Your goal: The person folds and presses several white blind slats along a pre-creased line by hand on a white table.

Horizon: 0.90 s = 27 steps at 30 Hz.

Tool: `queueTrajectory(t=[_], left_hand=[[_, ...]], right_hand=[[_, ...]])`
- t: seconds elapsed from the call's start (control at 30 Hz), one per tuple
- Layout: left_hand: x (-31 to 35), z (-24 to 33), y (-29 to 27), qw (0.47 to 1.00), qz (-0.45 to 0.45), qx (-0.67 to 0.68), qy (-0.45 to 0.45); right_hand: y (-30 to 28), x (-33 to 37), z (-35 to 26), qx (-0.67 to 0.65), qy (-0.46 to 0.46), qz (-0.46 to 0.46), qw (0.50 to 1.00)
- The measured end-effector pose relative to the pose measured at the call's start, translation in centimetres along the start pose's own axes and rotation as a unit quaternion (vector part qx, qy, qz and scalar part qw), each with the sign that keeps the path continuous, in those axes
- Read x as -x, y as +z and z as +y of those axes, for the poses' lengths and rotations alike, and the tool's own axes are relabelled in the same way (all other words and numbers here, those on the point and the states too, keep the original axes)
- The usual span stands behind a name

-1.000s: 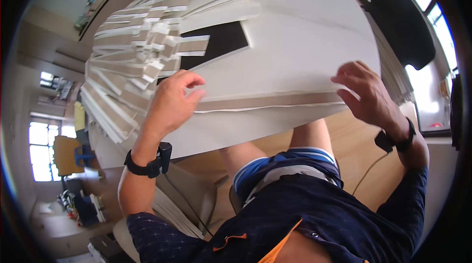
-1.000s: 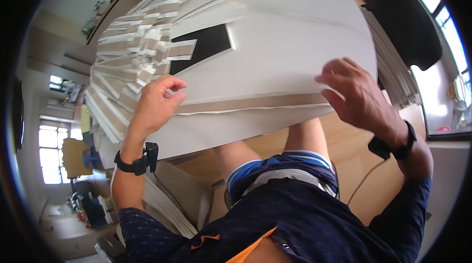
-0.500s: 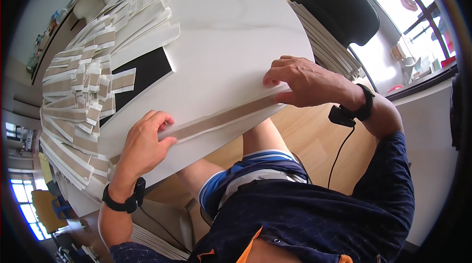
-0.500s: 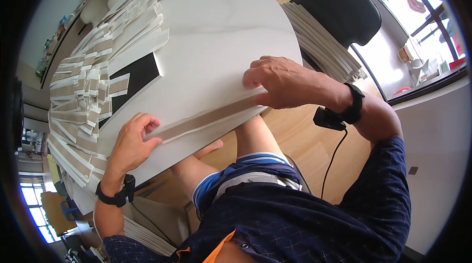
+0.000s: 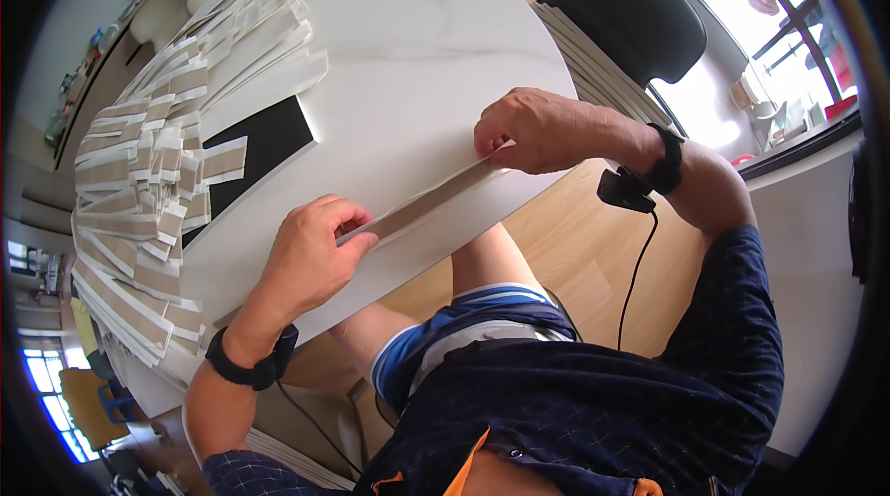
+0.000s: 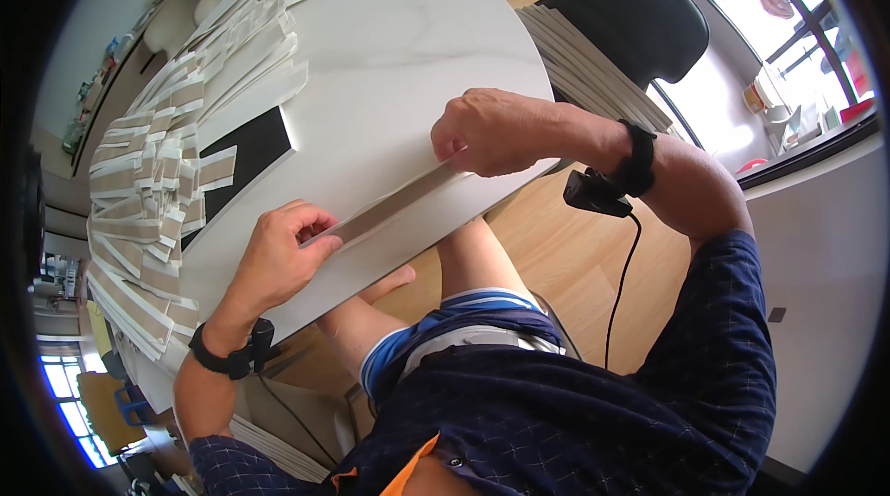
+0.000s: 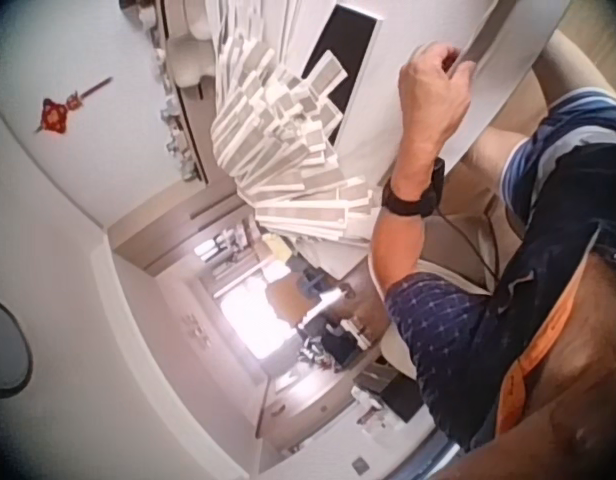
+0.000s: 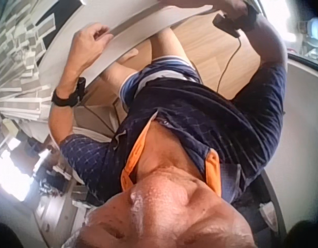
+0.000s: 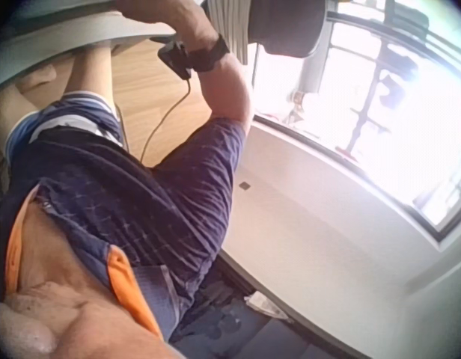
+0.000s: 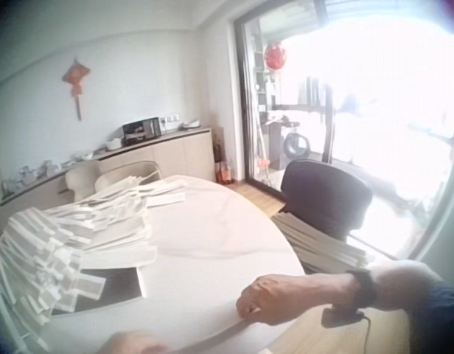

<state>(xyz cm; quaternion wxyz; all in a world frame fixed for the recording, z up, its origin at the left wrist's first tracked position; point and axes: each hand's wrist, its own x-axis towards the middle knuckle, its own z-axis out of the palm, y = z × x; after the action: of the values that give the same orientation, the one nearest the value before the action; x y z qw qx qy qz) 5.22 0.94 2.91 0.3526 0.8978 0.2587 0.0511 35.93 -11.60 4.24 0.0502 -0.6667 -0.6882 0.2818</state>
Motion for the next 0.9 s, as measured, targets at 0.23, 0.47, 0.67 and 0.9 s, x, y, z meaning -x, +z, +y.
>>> queueTrajectory(t=[0.23,0.47,0.67,0.9], left_hand=[[-1.1,-1.0,0.5,0.997,0.06,-0.037,0.04],[-1.6,-0.5,0.4,0.998,0.045,-0.023,0.025],[-1.8,-0.8,1.3,0.997,0.058,0.033,0.036],[-0.9,-0.2,2.6,0.978,0.108,-0.097,0.147]], right_hand=[[-1.4,-0.6,0.0,0.04,-0.037,0.004,0.999],[-1.0,-1.1,1.2,0.041,-0.048,0.037,0.997],[-0.8,-1.1,1.1,0.068,-0.089,0.072,0.991],[1.8,0.1,2.2,0.145,-0.198,0.171,0.954]])
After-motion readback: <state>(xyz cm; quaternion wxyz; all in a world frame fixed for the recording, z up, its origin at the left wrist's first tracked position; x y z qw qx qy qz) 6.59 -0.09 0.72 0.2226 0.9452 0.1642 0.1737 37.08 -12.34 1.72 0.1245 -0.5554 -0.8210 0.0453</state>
